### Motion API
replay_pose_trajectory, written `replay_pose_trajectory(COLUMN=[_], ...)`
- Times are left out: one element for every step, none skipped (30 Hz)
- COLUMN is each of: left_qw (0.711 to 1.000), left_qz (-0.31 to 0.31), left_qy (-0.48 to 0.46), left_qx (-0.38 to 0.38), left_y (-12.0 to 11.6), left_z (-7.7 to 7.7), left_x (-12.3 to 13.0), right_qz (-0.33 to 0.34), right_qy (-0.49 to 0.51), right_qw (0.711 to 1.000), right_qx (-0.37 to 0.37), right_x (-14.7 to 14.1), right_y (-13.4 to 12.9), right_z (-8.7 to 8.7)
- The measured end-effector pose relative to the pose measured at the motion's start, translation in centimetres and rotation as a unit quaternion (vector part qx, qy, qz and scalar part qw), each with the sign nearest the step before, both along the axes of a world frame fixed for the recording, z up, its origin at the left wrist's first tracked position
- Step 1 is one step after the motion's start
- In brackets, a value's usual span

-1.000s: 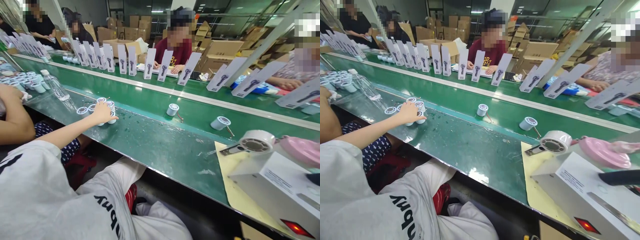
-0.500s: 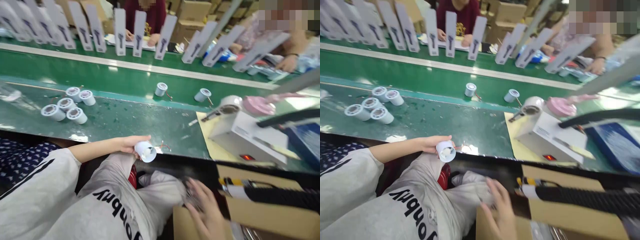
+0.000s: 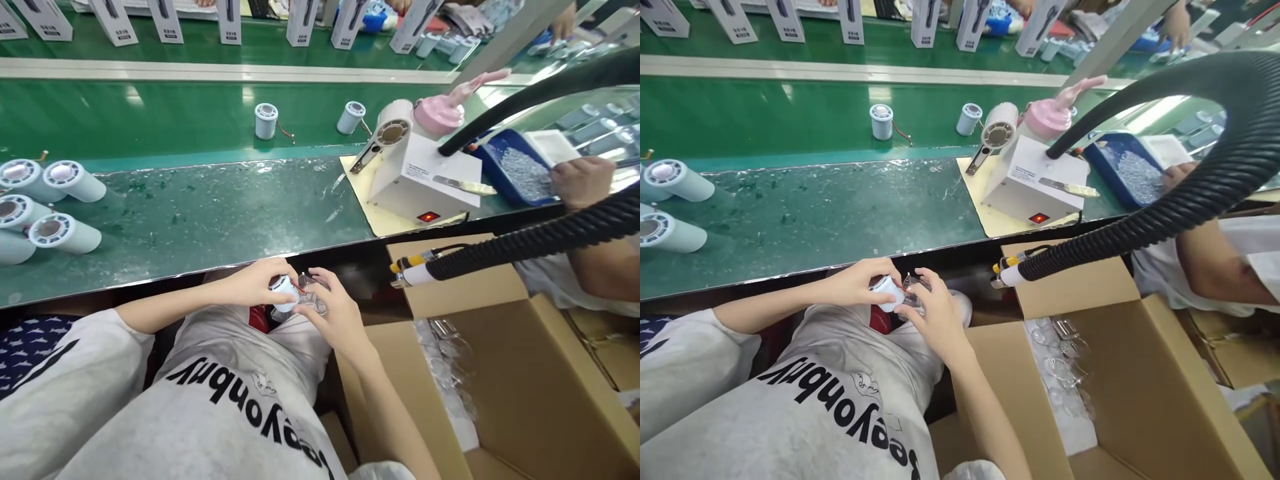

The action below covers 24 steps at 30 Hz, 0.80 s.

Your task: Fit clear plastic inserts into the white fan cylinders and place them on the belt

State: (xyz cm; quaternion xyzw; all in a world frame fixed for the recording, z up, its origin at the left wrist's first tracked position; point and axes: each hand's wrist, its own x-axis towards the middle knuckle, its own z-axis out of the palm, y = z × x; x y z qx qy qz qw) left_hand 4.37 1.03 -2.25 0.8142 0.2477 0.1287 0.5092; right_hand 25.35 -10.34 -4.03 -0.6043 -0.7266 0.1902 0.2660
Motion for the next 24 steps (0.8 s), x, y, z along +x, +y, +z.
replay_pose_trajectory(left_qw=[1.0,1.0,1.0,1.0,0.999,0.999,0.999,0.998,0.998,0.997,0.997,0.997,0.997,0.997,0.997,0.997,0.997,0.996,0.995,0.994,0.994,0.993,0.992,0.989], left_qz=[0.002,0.006,0.01,0.015,0.019,0.023,0.027,0.03,0.032,0.03,0.025,0.018,0.009,-0.002,-0.013,-0.025,-0.037,-0.049,-0.062,-0.073,-0.081,-0.082,-0.073,-0.057], left_qy=[0.0,-0.002,-0.007,-0.015,-0.026,-0.036,-0.045,-0.052,-0.059,-0.067,-0.073,-0.078,-0.081,-0.08,-0.078,-0.076,-0.074,-0.073,-0.072,-0.069,-0.065,-0.061,-0.061,-0.065], left_qx=[-0.001,-0.002,-0.003,-0.005,-0.007,-0.009,-0.01,-0.009,-0.007,-0.005,-0.003,-0.001,0.002,0.003,0.003,0.001,-0.004,-0.012,-0.022,-0.033,-0.046,-0.063,-0.087,-0.12], left_y=[-0.1,-0.1,-0.1,-0.1,-0.1,-0.1,0.0,0.0,0.1,0.1,0.1,0.2,0.2,0.2,0.2,0.1,0.1,0.1,0.0,-0.1,-0.1,-0.2,-0.4,-0.5], left_z=[-0.1,-0.3,-0.4,-0.5,-0.6,-0.7,-0.8,-1.0,-1.3,-1.6,-2.0,-2.5,-2.9,-3.3,-3.6,-3.8,-3.8,-3.7,-3.5,-3.2,-2.8,-2.4,-2.1,-1.9], left_x=[0.0,0.1,0.1,0.2,0.2,0.3,0.4,0.4,0.4,0.4,0.4,0.3,0.2,0.1,0.0,-0.1,-0.1,-0.1,-0.1,-0.1,0.0,0.0,0.1,0.1], right_qz=[-0.005,-0.007,-0.006,-0.003,-0.001,0.001,0.0,-0.003,-0.01,-0.02,-0.031,-0.042,-0.054,-0.064,-0.074,-0.084,-0.096,-0.11,-0.124,-0.137,-0.145,-0.144,-0.132,-0.11], right_qy=[-0.013,-0.025,-0.03,-0.027,-0.014,0.012,0.045,0.083,0.119,0.149,0.173,0.188,0.199,0.208,0.218,0.231,0.248,0.269,0.293,0.319,0.344,0.367,0.384,0.391], right_qw=[1.0,0.999,0.999,0.999,1.0,1.0,0.999,0.997,0.993,0.989,0.984,0.981,0.978,0.976,0.972,0.968,0.963,0.955,0.946,0.935,0.925,0.916,0.91,0.91], right_qx=[0.013,0.024,0.03,0.03,0.023,0.014,0.006,0.001,0.0,0.0,-0.002,-0.008,-0.019,-0.031,-0.041,-0.049,-0.054,-0.059,-0.063,-0.067,-0.072,-0.075,-0.078,-0.08], right_x=[-0.1,-0.2,-0.3,-0.4,-0.5,-0.6,-0.7,-0.8,-0.8,-0.9,-0.9,-0.9,-0.9,-0.9,-0.9,-0.9,-0.9,-0.9,-0.8,-0.7,-0.6,-0.4,-0.2,0.0], right_y=[0.0,0.0,0.1,0.1,0.1,0.1,0.1,0.1,0.0,-0.1,-0.2,-0.2,-0.4,-0.5,-0.6,-0.6,-0.7,-0.7,-0.7,-0.7,-0.7,-0.7,-0.7,-0.8], right_z=[0.1,0.1,0.2,0.2,0.3,0.3,0.4,0.5,0.5,0.5,0.5,0.6,0.6,0.6,0.5,0.5,0.5,0.5,0.5,0.5,0.5,0.5,0.5,0.5])
